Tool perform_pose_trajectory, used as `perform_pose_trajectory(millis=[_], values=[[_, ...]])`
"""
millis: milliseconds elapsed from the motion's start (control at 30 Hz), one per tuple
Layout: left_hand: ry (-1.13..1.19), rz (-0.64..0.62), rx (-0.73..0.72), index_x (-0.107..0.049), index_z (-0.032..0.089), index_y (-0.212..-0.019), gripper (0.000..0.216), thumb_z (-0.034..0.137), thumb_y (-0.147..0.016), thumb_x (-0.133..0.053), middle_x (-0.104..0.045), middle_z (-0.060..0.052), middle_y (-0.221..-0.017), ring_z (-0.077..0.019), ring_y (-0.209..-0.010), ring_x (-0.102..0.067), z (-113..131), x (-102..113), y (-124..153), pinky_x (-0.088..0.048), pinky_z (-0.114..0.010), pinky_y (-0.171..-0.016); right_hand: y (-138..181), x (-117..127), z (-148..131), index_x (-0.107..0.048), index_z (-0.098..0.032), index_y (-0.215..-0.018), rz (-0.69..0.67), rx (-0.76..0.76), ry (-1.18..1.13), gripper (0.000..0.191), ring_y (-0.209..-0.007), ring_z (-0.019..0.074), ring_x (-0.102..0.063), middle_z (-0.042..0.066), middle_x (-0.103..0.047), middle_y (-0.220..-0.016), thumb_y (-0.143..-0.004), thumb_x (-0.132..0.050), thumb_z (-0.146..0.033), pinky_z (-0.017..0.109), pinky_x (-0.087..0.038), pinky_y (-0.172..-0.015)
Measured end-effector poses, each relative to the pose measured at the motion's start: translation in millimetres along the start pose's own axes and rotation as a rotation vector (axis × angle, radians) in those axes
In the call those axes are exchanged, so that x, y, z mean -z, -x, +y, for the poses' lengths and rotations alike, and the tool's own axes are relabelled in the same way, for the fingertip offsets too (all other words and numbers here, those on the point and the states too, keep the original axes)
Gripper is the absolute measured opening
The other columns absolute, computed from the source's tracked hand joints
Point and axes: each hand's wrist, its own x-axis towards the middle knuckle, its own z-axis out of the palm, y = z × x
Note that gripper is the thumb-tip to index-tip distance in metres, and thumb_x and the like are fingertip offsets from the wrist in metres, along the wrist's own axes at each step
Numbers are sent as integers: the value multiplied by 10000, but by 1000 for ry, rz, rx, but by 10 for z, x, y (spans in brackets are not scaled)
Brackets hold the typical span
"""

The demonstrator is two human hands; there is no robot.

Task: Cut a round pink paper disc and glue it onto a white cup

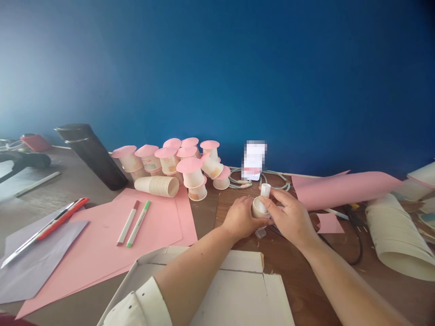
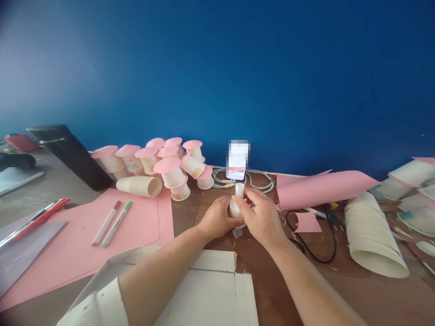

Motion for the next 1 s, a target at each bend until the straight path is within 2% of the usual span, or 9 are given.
perform_pose_trajectory(millis=[167,367,533,767,1000], values=[[2,5,-6,-615,179,-942,448,521,-670,-711,-645,-79,-941,-267,-920,-584,8,5,2,-466,-380,-801,22,-28,-17,-687,-248,-1084,33,-45,-88,266,-999,243,-649,55,-708,-1094,-887,-572,-384,328,-497,-839],[-8,-7,17,-621,196,-919,511,598,-622,-727,-634,-72,-929,-276,-920,-579,13,15,2,-460,-379,-787,-63,49,86,-652,-223,-1192,87,-333,-453,431,-993,253,-672,66,-743,-1020,-875,-564,-501,383,-503,-902],[-20,-8,26,-622,202,-932,514,595,-619,-729,-623,-65,-926,-269,-909,-574,12,15,1,-457,-375,-779,-93,-11,213,-662,-204,-1172,64,-430,-708,461,-964,268,-680,84,-745,-1006,-845,-601,-523,434,-501,-916],[-19,-13,22,-616,206,-932,517,603,-620,-728,-628,-58,-932,-260,-911,-573,13,14,-1,-455,-363,-779,-81,42,129,-656,-233,-1187,57,-396,-581,450,-1044,267,-649,65,-743,-1023,-848,-599,-524,420,-445,-988],[-19,-3,1,-622,202,-925,509,609,-634,-713,-628,-61,-913,-260,-888,-576,-1,9,0,-452,-360,-759,-31,74,9,-624,-236,-1244,21,-276,-377,454,-951,245,-673,55,-731,-1051,-869,-581,-488,345,-527,-836]])
